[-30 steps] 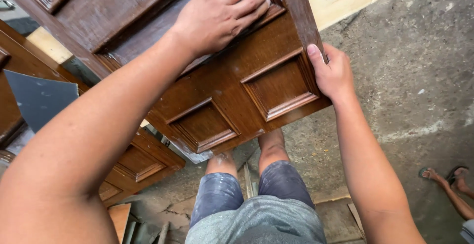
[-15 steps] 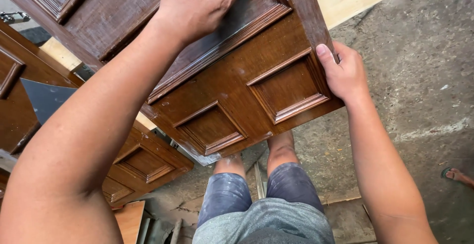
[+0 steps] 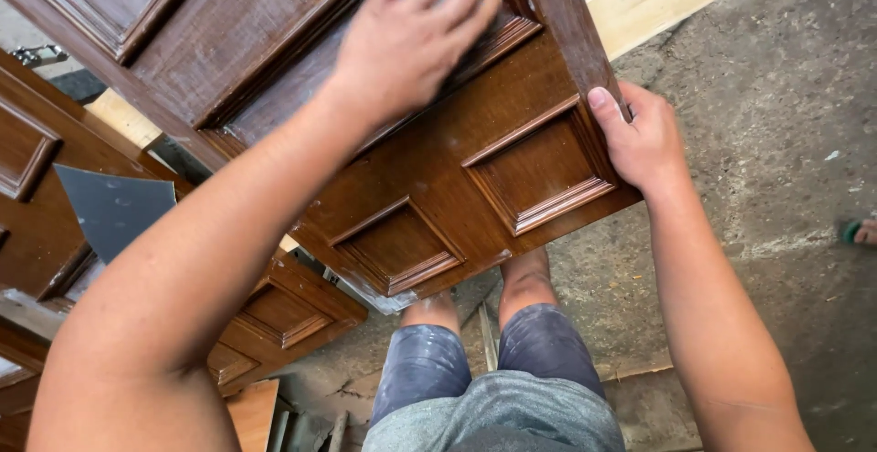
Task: Sanding the surface of a wooden door with sandpaper to prepare it for finishing.
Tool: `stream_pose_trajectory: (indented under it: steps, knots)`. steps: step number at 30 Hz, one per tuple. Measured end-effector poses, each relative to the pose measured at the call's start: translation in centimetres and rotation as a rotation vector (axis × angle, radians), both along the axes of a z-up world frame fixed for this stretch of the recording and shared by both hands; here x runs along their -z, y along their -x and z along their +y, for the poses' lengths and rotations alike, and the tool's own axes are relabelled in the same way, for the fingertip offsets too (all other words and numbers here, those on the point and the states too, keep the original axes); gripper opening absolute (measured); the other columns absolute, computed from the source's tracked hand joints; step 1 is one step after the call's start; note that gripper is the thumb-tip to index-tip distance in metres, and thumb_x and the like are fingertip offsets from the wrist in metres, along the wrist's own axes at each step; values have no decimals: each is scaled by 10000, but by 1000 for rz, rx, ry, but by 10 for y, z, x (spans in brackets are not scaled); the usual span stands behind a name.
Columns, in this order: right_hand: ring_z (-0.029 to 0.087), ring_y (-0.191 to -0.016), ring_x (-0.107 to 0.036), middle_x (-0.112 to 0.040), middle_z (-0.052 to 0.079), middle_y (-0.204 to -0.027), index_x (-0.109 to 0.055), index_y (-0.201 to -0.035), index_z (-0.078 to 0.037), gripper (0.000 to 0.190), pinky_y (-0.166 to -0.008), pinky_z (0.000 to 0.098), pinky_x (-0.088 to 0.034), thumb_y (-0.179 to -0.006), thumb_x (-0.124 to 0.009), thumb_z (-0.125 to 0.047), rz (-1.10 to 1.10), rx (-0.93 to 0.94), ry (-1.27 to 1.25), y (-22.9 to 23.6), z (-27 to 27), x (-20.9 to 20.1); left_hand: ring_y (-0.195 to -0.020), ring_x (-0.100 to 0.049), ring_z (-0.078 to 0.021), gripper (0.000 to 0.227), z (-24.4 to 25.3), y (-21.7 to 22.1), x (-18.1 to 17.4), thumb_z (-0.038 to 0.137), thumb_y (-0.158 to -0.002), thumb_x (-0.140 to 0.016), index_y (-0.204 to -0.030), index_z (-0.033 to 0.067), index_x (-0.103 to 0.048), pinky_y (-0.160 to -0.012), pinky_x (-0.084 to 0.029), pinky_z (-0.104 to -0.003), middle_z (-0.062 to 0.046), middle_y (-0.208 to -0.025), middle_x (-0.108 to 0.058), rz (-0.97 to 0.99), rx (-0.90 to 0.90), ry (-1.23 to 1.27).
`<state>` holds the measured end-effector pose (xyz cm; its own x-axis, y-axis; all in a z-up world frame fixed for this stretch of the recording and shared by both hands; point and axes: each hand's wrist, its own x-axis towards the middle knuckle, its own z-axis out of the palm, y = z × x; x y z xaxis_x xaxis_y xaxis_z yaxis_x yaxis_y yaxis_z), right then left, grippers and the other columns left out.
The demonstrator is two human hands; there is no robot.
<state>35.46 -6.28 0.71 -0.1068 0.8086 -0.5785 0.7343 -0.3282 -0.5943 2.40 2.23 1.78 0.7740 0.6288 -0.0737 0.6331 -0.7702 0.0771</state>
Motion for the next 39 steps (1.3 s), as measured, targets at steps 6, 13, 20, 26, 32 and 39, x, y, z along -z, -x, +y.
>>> stream_pose_trajectory:
  steps: [6, 13, 20, 26, 32, 39]
  knots:
    - [186, -855, -601, -680, 18, -895, -710, -1034, -104, 584, -704, 374, -433, -1074, -430, -614, 23, 2, 5, -1, 1, 5, -1422, -461, -363, 648, 3, 8, 3, 151, -1013, -530, -1641, 64, -401, -1097, -284, -643, -102, -1640, -462, -62, -27, 97]
    - [212, -920, -645, -735, 66, -985, -725, -1102, -78, 580, -739, 391, -460, -1081, -429, -577, 44, -13, -6, 0, 3, 2, -1387, -533, -299, 559, 14, 8, -4, 188, -1038, -450, -1563, 3, -498, -1137, -340, -501, -145, -1568, -546, -148, 108, 76]
    - [198, -932, -640, -734, 42, -1009, -721, -1107, -88, 608, -756, 372, -458, -1055, -415, -611, 66, 0, 47, 2, 6, -2, -1422, -491, -384, 514, 3, 40, -16, 94, -1058, -426, -1533, -75, -528, -1196, -318, -495, -233, -1578, -508, -186, 47, 82]
    - [247, -1082, -677, -746, 98, -1180, -718, -1224, -66, 586, -869, 399, -494, -1052, -432, -548, 118, 10, 68, 5, 10, -8, -1129, -559, -244, 574, -19, 58, -32, 267, -1000, -564, -1567, 189, -525, -891, -430, -390, -58, -1602, -503, 151, -9, -176]
    - [222, -1013, -676, -751, 62, -1103, -734, -1201, -109, 597, -812, 388, -485, -1037, -421, -590, 89, 0, 84, 1, 9, -2, -810, -681, -313, 766, -16, 52, -29, 616, -989, -569, -1585, 172, -384, -597, -593, -429, -96, -1666, -326, 216, -141, 205]
    - [179, -1037, -646, -735, 38, -1102, -730, -1187, -87, 576, -848, 354, -475, -1049, -441, -566, 127, 18, 81, 1, 9, -2, -707, -557, -201, 753, -8, 44, -18, 428, -965, -547, -1642, 155, -365, -505, -505, -311, -21, -1677, -350, 165, -141, 46]
